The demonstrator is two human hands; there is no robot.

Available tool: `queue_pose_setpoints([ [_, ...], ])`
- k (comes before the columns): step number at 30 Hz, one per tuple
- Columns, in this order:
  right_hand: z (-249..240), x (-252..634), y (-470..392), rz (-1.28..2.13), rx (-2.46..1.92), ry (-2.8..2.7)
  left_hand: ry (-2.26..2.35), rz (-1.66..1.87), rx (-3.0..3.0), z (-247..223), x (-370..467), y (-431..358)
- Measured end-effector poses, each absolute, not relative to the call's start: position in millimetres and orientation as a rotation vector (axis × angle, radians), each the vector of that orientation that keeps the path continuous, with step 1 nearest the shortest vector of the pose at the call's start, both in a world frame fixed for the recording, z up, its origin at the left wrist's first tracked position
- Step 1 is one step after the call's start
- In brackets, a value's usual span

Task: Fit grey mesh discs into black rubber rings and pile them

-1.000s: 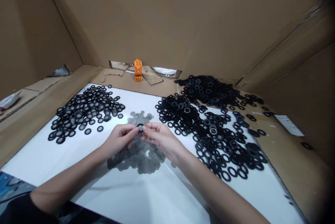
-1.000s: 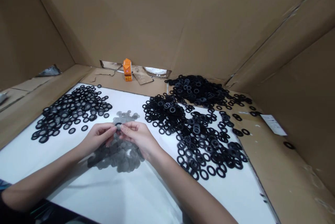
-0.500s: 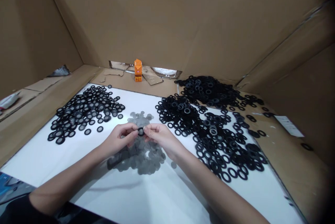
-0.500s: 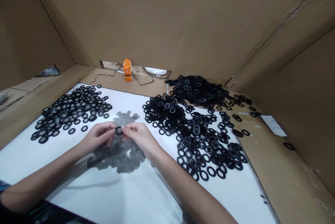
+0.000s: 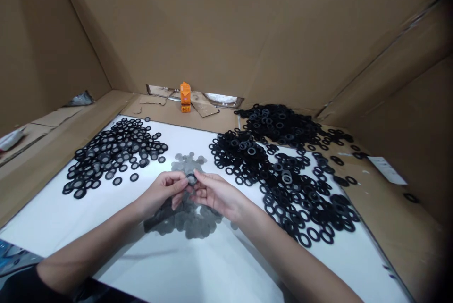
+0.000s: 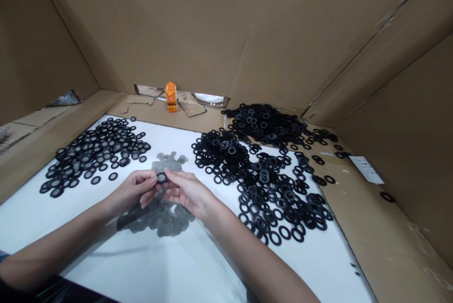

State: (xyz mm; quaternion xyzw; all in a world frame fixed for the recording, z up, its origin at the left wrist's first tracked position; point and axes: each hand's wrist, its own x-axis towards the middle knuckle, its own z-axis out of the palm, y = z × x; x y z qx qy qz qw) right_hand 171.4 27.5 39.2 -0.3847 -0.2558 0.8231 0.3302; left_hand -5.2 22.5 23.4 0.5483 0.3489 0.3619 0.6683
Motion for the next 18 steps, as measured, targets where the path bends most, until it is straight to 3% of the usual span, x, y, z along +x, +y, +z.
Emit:
queue_pose_setpoints([
  [8, 40.0, 167.3, 24.6, 2.17, -1.013, -0.58, 0.833, 0.79, 1.268, 26.8, -5.5, 24.0],
  [18, 52.4, 161.9, 16.3, 1.786, -1.162, -0.97, 0.916, 0.839, 1.344, 25.1, -4.6, 22.3],
])
